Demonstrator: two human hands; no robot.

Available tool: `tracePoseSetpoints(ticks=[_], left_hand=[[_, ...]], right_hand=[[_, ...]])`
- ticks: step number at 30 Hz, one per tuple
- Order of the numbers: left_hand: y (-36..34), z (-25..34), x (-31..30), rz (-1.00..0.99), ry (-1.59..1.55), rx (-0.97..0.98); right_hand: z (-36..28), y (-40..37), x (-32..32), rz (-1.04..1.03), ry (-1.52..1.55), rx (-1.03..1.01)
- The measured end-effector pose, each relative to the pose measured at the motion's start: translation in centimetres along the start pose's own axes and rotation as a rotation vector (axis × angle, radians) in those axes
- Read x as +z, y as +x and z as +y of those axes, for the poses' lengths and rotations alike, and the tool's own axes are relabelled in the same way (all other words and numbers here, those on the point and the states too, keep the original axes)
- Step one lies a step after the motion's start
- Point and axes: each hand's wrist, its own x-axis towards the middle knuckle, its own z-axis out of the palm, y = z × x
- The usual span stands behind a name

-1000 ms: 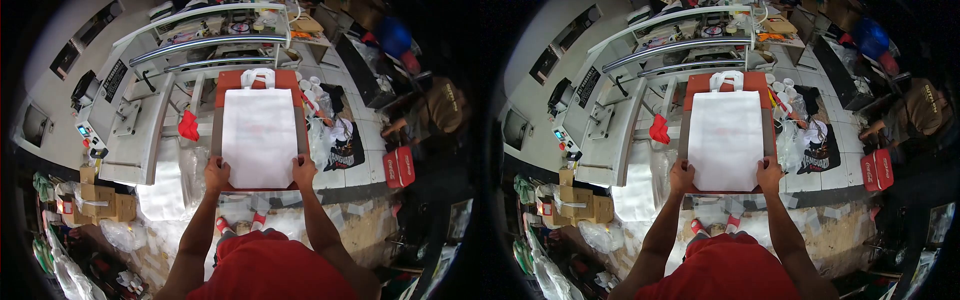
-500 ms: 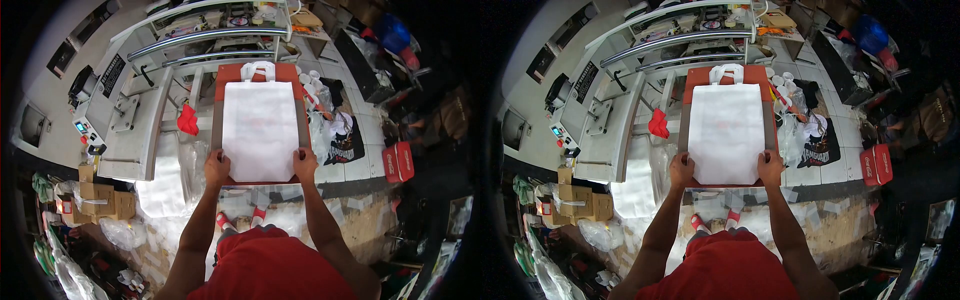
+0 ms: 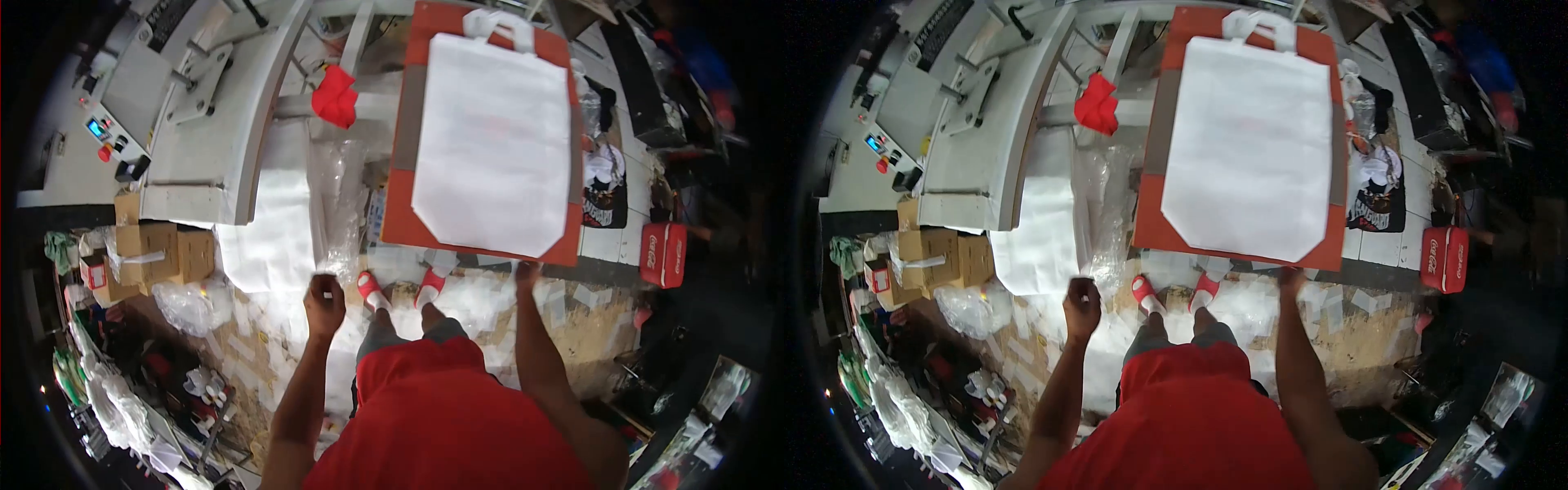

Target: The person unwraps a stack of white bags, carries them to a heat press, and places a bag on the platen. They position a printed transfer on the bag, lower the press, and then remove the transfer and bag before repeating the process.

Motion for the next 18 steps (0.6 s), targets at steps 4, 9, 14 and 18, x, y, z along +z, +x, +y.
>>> tracePoseSetpoints(ticks=[4, 9, 14, 18], left_hand=[[-9.6, -10.0, -2.3, -0.283, 0.081, -0.099], [-18.3, -16.9, -7.2, -0.492, 0.144, -0.537], [-24.0, -22.8, -10.1, -0.595, 0.242, -0.733], [-25.0, -24.3, -10.4, -0.627, 0.251, -0.708]], right_hand=[[-15.7, 0.1, 3.6, 0.369, 0.435, -0.498], [-26.3, 3.5, 1.8, 0.111, 0.165, -0.520], [-32.3, 6.3, 0.7, -0.127, -0.090, -0.459], [-34.5, 8.0, -0.4, -0.330, 0.013, -0.433]])
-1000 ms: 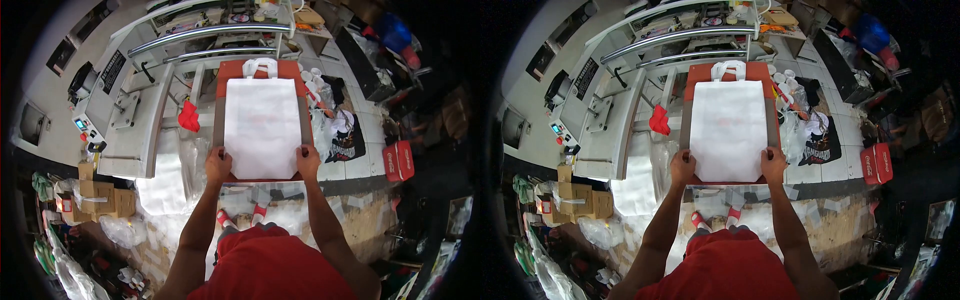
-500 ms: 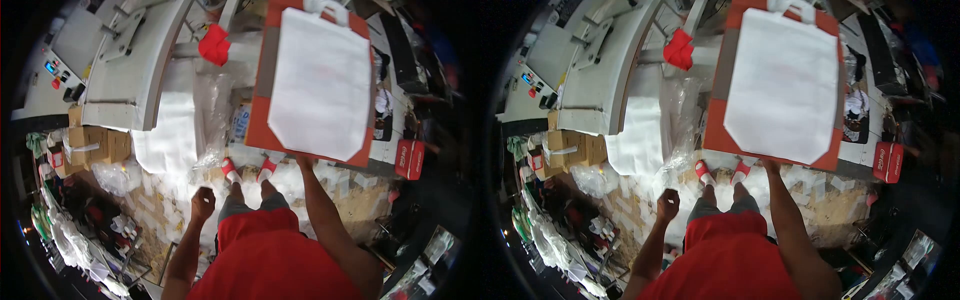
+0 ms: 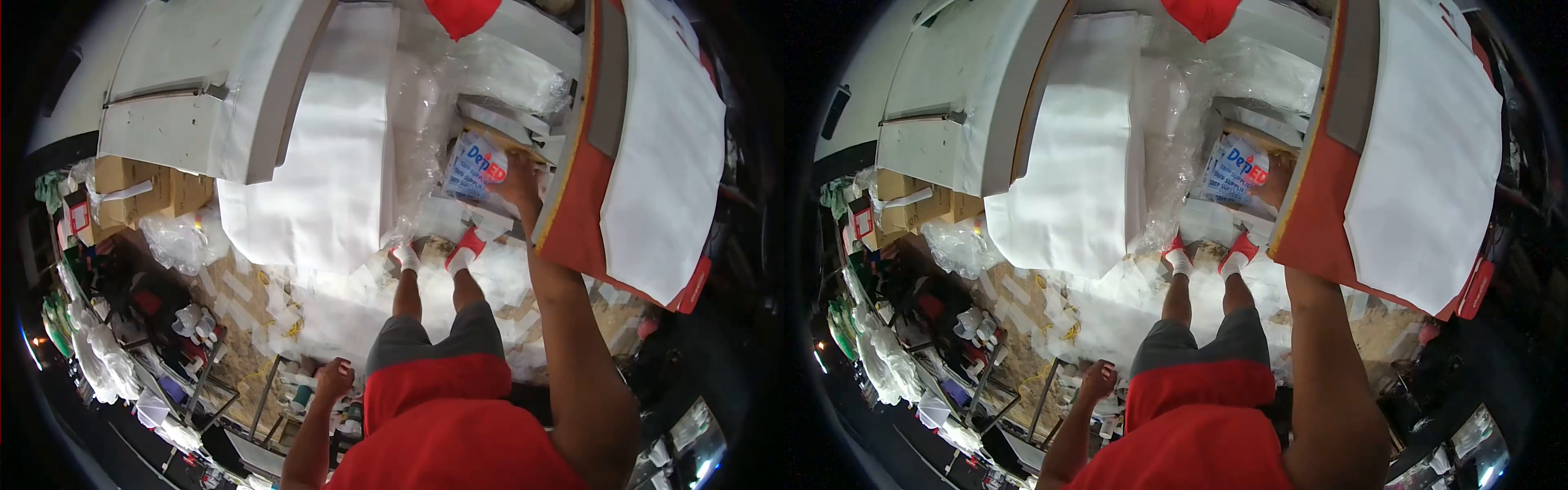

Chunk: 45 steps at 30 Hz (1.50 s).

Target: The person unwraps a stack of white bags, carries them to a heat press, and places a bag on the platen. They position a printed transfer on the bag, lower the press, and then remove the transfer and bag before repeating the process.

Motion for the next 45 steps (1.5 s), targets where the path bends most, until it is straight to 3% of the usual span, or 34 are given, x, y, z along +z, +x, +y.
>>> tracePoseSetpoints(ticks=[1, 2, 5, 9, 11, 13, 14, 15, 16, 20, 22, 23, 24, 25, 26, 28, 30, 32, 34, 37, 45], left_hand=[[0.3, 0.9, -0.2, -0.015, -0.045, -0.016], [0.7, 1.7, -0.3, -0.011, -0.049, -0.011], [1.8, 4.1, -0.3, 0.017, -0.078, -0.009], [2.9, 9.2, -1.4, -0.015, -0.135, 0.064], [3.5, 11.8, -1.8, -0.021, -0.128, 0.100], [5.2, 14.8, -1.5, 0.164, -0.070, 0.460], [6.2, 21.5, -1.9, 0.221, -0.146, 0.507], [7.4, 24.2, -1.5, 0.228, -0.145, 0.598], [7.3, 29.1, -2.7, 0.201, -0.005, 0.678], [17.1, 37.4, 0.2, 0.332, -0.108, 0.751], [21.3, 41.7, 0.7, 0.361, 0.111, 0.685], [22.7, 44.3, 0.5, 0.303, 0.228, 0.563], [26.1, 44.7, 2.2, 0.313, 0.219, 0.567], [31.1, 43.9, 4.9, 0.464, 0.409, 0.610], [31.1, 45.4, 5.4, 0.531, 0.436, 0.519], [33.9, 46.6, 7.2, 0.596, 0.459, 0.438], [36.0, 46.1, 8.2, 0.581, 0.512, 0.401], [36.1, 45.3, 8.0, 0.539, 0.574, 0.391], [35.0, 44.9, 7.8, 0.501, 0.632, 0.415], [32.6, 43.5, 7.6, 0.448, 0.692, 0.439], [34.3, 38.9, 8.4, 0.411, 0.799, 0.389]], right_hand=[[0.3, 0.5, 1.1, 0.204, 0.076, -0.136], [-0.1, 1.2, 0.8, 0.211, 0.073, -0.138], [-2.7, 3.4, -0.3, 0.548, 0.213, -0.245], [-2.8, 6.0, -0.9, 0.518, 0.184, -0.280], [-2.7, 4.8, -1.6, 0.576, 0.334, -0.351], [-2.4, 0.7, -2.0, 0.528, 0.461, -0.360], [-1.7, -2.1, -2.7, 0.526, 0.474, -0.372], [-0.5, -4.6, -2.5, 0.505, 0.443, -0.384], [0.8, -6.2, -2.1, 0.480, 0.410, -0.399], [6.0, -9.6, 1.0, 0.479, 0.298, -0.473], [7.1, -12.8, 3.0, 0.518, 0.281, -0.483], [7.4, -15.3, 3.4, 0.499, 0.311, -0.434], [7.2, -18.6, 2.1, 0.192, 0.359, -0.231], [7.3, -21.7, 1.9, 0.453, 0.453, -0.221], [8.2, -24.5, 2.4, 0.342, 0.507, -0.074], [11.7, -30.0, 4.5, 0.182, 0.674, -0.019], [13.8, -34.7, 4.9, 0.196, 0.680, 0.079], [16.3, -38.5, 5.2, 0.072, 0.684, 0.249], [18.8, -41.1, 6.2, 0.158, 0.624, 0.209], [20.8, -41.6, 5.0, 0.081, 0.689, 0.347], [23.5, -39.3, 5.0, 0.157, 0.680, 0.358]])
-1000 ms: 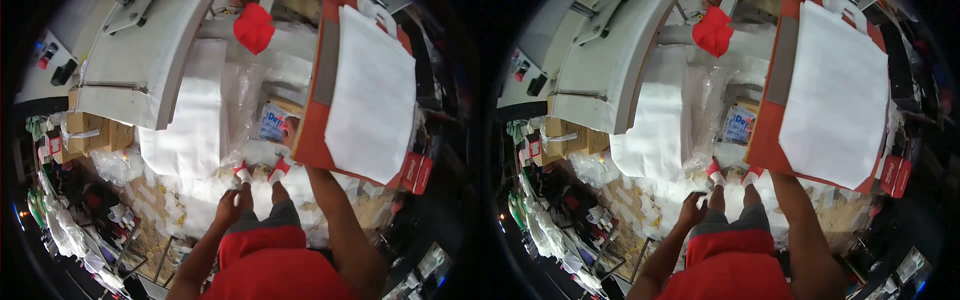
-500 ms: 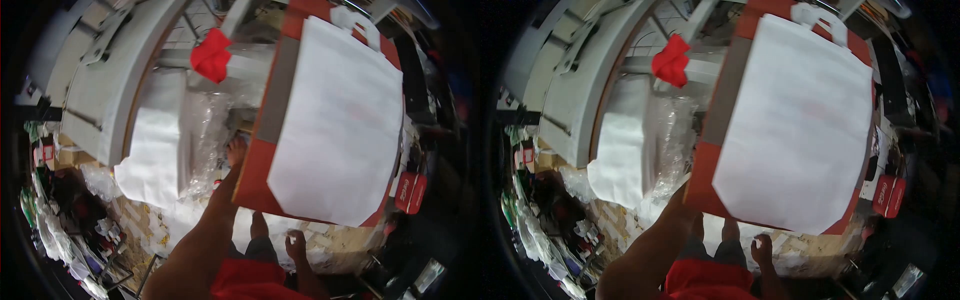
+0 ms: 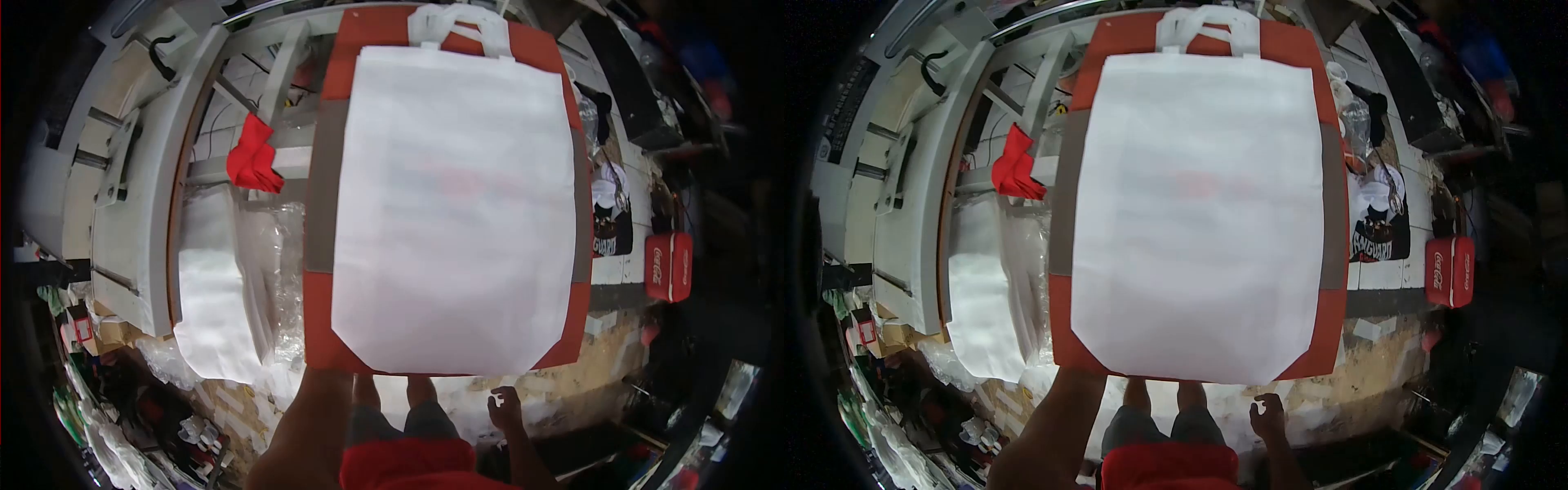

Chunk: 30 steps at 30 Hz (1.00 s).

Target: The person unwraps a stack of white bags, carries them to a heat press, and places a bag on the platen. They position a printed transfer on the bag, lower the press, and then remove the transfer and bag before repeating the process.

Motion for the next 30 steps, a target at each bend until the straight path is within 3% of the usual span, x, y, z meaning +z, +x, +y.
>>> tracePoseSetpoints(ticks=[6, 10, 14, 16, 17, 19, 21, 23, 24, 25, 26, 28, 30], left_hand=[[-1.9, -0.4, -1.2, -0.075, 0.037, 0.082], [-4.9, 0.8, -5.2, -0.176, 0.062, 0.261], [-12.9, 5.7, -14.2, -0.359, 0.015, 0.643], [-18.9, 8.5, -21.0, -0.421, -0.202, 0.939], [-21.6, 9.1, -23.7, -0.472, -0.504, 1.091], [-24.0, 10.9, -31.5, -0.490, -0.494, 1.102], [-23.3, 11.7, -37.3, -0.312, -0.800, 0.862], [-19.9, 12.0, -42.2, -0.077, -0.837, 0.769], [-18.0, 12.1, -43.2, 0.033, -0.868, 0.652], [-15.8, 12.1, -43.0, 0.035, -1.092, 0.514], [-13.3, 12.1, -43.3, 0.166, -1.134, 0.503], [-8.6, 12.1, -43.8, 0.366, -1.140, 0.449], [-4.4, 12.2, -43.6, 0.487, -1.048, 0.351]], right_hand=[[-0.4, -0.8, -1.3, -0.045, 0.096, 0.032], [-0.2, -1.1, -1.7, -0.041, 0.083, 0.007], [-4.1, 0.3, -5.4, -0.116, 0.187, 0.033], [-5.4, 1.6, -8.3, -0.154, 0.259, 0.074], [-5.7, 2.4, -10.0, -0.094, 0.177, 0.099], [-5.5, 4.3, -14.1, 0.051, 0.254, 0.063], [-4.3, 6.7, -17.8, 0.247, 0.175, 0.021], [-5.8, 8.9, -21.9, 0.410, 0.178, 0.022], [-7.7, 9.7, -24.0, 0.487, 0.122, -0.027], [-8.9, 10.9, -25.3, 0.546, 0.181, -0.101], [-10.1, 12.1, -26.5, 0.604, 0.240, -0.175], [-16.2, 13.8, -28.1, 0.678, 0.376, -0.126], [-19.0, 16.5, -26.9, 0.695, 0.453, -0.305]])
